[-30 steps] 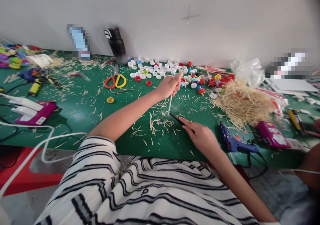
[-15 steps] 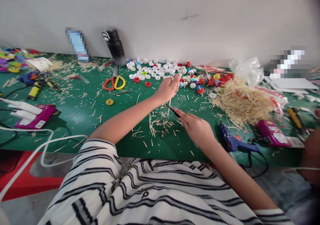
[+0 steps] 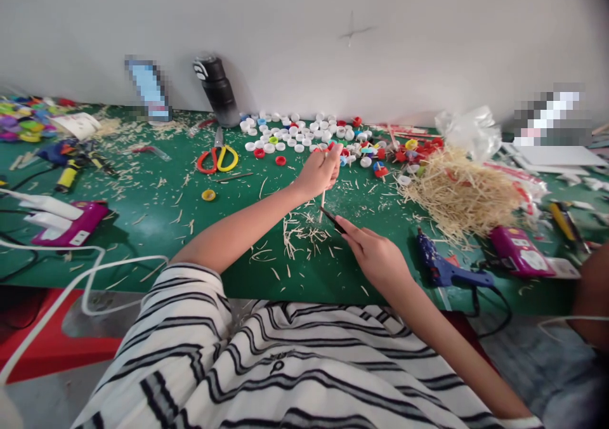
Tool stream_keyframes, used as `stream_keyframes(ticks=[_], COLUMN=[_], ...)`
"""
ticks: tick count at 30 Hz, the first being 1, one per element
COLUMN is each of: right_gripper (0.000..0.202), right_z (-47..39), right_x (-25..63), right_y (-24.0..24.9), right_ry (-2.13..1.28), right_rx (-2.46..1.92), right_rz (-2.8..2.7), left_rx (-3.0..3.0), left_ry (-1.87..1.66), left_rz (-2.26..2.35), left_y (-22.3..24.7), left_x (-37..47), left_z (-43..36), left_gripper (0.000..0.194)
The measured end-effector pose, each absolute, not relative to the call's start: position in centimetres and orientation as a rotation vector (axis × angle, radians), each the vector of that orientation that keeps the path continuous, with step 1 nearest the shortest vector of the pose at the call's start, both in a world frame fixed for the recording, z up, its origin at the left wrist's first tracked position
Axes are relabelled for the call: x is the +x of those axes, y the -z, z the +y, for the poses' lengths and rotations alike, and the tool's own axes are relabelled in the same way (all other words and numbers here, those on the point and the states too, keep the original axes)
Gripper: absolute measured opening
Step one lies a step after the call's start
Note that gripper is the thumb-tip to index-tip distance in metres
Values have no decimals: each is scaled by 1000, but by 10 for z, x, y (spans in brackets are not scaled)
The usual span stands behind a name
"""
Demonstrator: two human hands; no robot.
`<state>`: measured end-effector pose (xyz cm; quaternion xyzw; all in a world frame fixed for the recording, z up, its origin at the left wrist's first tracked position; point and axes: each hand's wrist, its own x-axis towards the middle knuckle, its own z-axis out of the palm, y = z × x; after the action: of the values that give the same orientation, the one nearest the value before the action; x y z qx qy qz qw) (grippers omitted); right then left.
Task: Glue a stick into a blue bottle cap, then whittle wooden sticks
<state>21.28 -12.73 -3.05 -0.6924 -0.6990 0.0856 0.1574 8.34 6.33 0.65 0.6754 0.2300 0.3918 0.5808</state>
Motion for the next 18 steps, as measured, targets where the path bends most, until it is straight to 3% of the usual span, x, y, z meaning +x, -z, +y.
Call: stream_keyframes(ticks=[18], right_gripper=[46], right_z=[-127], right_x=[220], right_y=[32], right_ry=[-263], right_rx=[-1904], right_rz=[-1988], left_rx=[1787], left_ry=[-1002], left_rz=[385], left_y=[5], left_x=[84], left_z=[70], left_gripper=[70])
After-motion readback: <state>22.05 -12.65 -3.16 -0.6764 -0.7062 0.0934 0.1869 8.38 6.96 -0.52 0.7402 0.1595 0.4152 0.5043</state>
